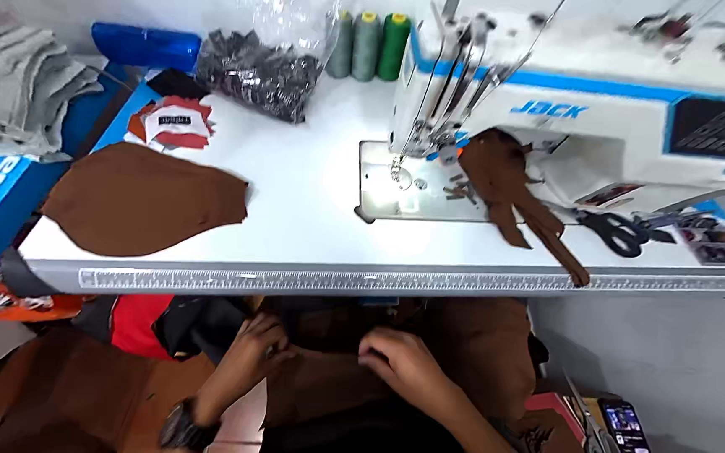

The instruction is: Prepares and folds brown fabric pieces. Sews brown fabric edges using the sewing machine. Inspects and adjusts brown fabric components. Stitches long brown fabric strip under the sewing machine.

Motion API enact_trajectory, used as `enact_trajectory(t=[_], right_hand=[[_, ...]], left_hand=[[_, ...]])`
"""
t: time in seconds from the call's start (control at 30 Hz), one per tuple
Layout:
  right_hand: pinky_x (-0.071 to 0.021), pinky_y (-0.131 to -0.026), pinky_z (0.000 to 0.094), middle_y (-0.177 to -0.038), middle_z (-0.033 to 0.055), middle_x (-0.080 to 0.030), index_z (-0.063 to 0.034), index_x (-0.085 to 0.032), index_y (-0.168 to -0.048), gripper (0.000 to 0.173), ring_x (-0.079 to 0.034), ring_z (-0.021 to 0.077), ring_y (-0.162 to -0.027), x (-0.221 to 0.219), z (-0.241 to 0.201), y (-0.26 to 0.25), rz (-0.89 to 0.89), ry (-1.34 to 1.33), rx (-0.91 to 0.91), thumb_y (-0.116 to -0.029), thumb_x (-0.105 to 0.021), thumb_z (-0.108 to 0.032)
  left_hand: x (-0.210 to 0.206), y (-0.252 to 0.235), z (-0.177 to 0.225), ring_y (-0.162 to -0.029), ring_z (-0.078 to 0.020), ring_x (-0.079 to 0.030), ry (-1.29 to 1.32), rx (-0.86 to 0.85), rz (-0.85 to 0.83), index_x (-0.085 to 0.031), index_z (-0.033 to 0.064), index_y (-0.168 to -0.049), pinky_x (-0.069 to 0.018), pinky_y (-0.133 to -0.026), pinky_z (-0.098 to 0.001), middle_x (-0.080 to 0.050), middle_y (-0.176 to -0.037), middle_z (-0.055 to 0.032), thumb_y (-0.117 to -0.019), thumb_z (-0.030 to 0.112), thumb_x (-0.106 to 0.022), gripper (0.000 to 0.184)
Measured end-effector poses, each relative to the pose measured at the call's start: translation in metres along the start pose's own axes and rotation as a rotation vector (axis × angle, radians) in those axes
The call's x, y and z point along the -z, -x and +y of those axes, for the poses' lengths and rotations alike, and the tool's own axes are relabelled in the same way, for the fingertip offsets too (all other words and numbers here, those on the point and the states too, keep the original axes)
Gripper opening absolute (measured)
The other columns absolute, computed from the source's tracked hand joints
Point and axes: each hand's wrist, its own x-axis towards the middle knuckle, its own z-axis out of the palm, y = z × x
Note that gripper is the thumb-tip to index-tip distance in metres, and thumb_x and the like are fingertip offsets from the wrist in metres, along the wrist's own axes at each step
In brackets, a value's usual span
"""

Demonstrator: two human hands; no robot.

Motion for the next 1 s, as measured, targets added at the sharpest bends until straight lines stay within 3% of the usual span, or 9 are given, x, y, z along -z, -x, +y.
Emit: enact_trajectory(t=[0.1,0.2,0.43,0.5,0.57,0.67,0.77,0.93,1.0], right_hand=[[-0.0607,-0.081,0.0295,-0.098,-0.002,-0.074,-0.015,-0.076,-0.104,0.012,-0.07,0.0074,-0.09,0.056,-0.015,0.008,0.068,-0.134,0.127,-0.0987,-0.07,-0.024],[-0.0602,-0.083,0.0262,-0.1,-0.0018,-0.075,-0.0121,-0.077,-0.108,0.016,-0.07,0.0045,-0.091,0.106,-0.021,-0.016,0.094,-0.177,0.13,-0.0995,-0.068,-0.022],[-0.0602,-0.066,0.0341,-0.094,0.002,-0.073,-0.0103,-0.071,-0.114,0.021,-0.069,0.0132,-0.075,0.146,0.0,-0.112,0.37,0.13,0.131,-0.0937,-0.075,-0.014],[-0.0605,-0.079,0.0457,-0.107,0.008,-0.073,-0.0095,-0.074,-0.115,0.021,-0.071,0.0241,-0.095,0.157,0.015,-0.112,0.46,0.412,0.086,-0.095,-0.073,-0.015],[-0.0605,-0.085,0.0478,-0.112,0.0094,-0.072,-0.0103,-0.075,-0.114,0.018,-0.071,0.0259,-0.101,0.181,0.037,-0.1,0.494,0.488,0.001,-0.0973,-0.069,-0.015],[-0.0597,-0.08,0.0465,-0.106,0.008,-0.072,-0.0108,-0.077,-0.108,0.014,-0.07,0.0235,-0.091,0.218,0.072,-0.088,0.493,0.49,-0.06,-0.0956,-0.071,-0.012],[-0.0587,-0.081,0.0403,-0.103,0.0029,-0.071,-0.0146,-0.078,-0.107,0.014,-0.068,0.0165,-0.09,0.241,0.091,-0.102,0.418,0.467,-0.01,-0.0963,-0.069,-0.016],[-0.0583,-0.089,0.041,-0.106,0.0027,-0.073,-0.016,-0.078,-0.107,0.016,-0.069,0.0192,-0.101,0.256,0.089,-0.135,0.246,0.579,0.122,-0.0977,-0.067,-0.022],[-0.0592,-0.076,0.0396,-0.095,0.0016,-0.072,-0.0146,-0.078,-0.1,0.015,-0.07,0.0173,-0.086,0.254,0.082,-0.147,0.205,0.613,0.184,-0.0956,-0.066,-0.023]], left_hand=[[0.05,0.011,-0.007,-0.071,-0.0091,-0.064,0.27,-0.042,-0.088,-0.065,0.0127,-0.088,-0.0567,-0.066,-0.0311,-0.067,-0.079,-0.0008,-0.0918,0.041,-0.074,0.03],[0.12,-0.017,0.012,-0.075,0.0021,-0.061,0.325,-0.152,-0.071,-0.064,0.0195,-0.099,-0.0539,-0.068,-0.0176,-0.065,-0.086,0.0071,-0.0966,0.043,-0.069,0.024],[0.236,-0.175,0.028,-0.066,-0.0025,-0.059,-0.279,-0.357,-0.038,-0.067,0.0198,-0.094,-0.0543,-0.058,-0.0258,-0.063,-0.081,0.0094,-0.0944,0.033,-0.065,0.014],[0.222,-0.202,0.044,-0.085,-0.0288,-0.07,-0.467,-0.302,-0.077,-0.072,0.0067,-0.1,-0.059,-0.074,-0.0541,-0.07,-0.097,-0.0102,-0.0918,0.016,-0.072,0.013],[0.184,-0.214,0.07,-0.11,-0.0426,-0.066,-0.546,-0.269,-0.076,-0.073,0.0015,-0.11,-0.0515,-0.094,-0.0638,-0.069,-0.117,-0.0211,-0.0955,0.016,-0.069,0.022],[0.108,-0.218,0.109,-0.124,-0.0295,-0.062,-0.421,-0.442,-0.038,-0.072,0.0108,-0.123,-0.0507,-0.106,-0.0505,-0.066,-0.131,-0.0109,-0.1037,0.038,-0.052,0.039],[0.051,-0.225,0.122,-0.146,-0.0196,-0.044,-0.347,-0.545,-0.109,-0.058,0.0144,-0.145,-0.0378,-0.119,-0.0477,-0.052,-0.154,-0.0025,-0.107,0.054,-0.034,0.06],[0.045,-0.247,0.097,-0.154,-0.0152,-0.03,-0.335,-0.507,-0.12,-0.048,0.016,-0.154,-0.0255,-0.125,-0.0488,-0.04,-0.163,0.0022,-0.1084,0.054,-0.023,0.064],[0.053,-0.26,0.085,-0.153,-0.0166,-0.032,-0.335,-0.479,-0.116,-0.049,0.0161,-0.153,-0.027,-0.124,-0.0494,-0.042,-0.163,0.0007,-0.1079,0.055,-0.023,0.065]])
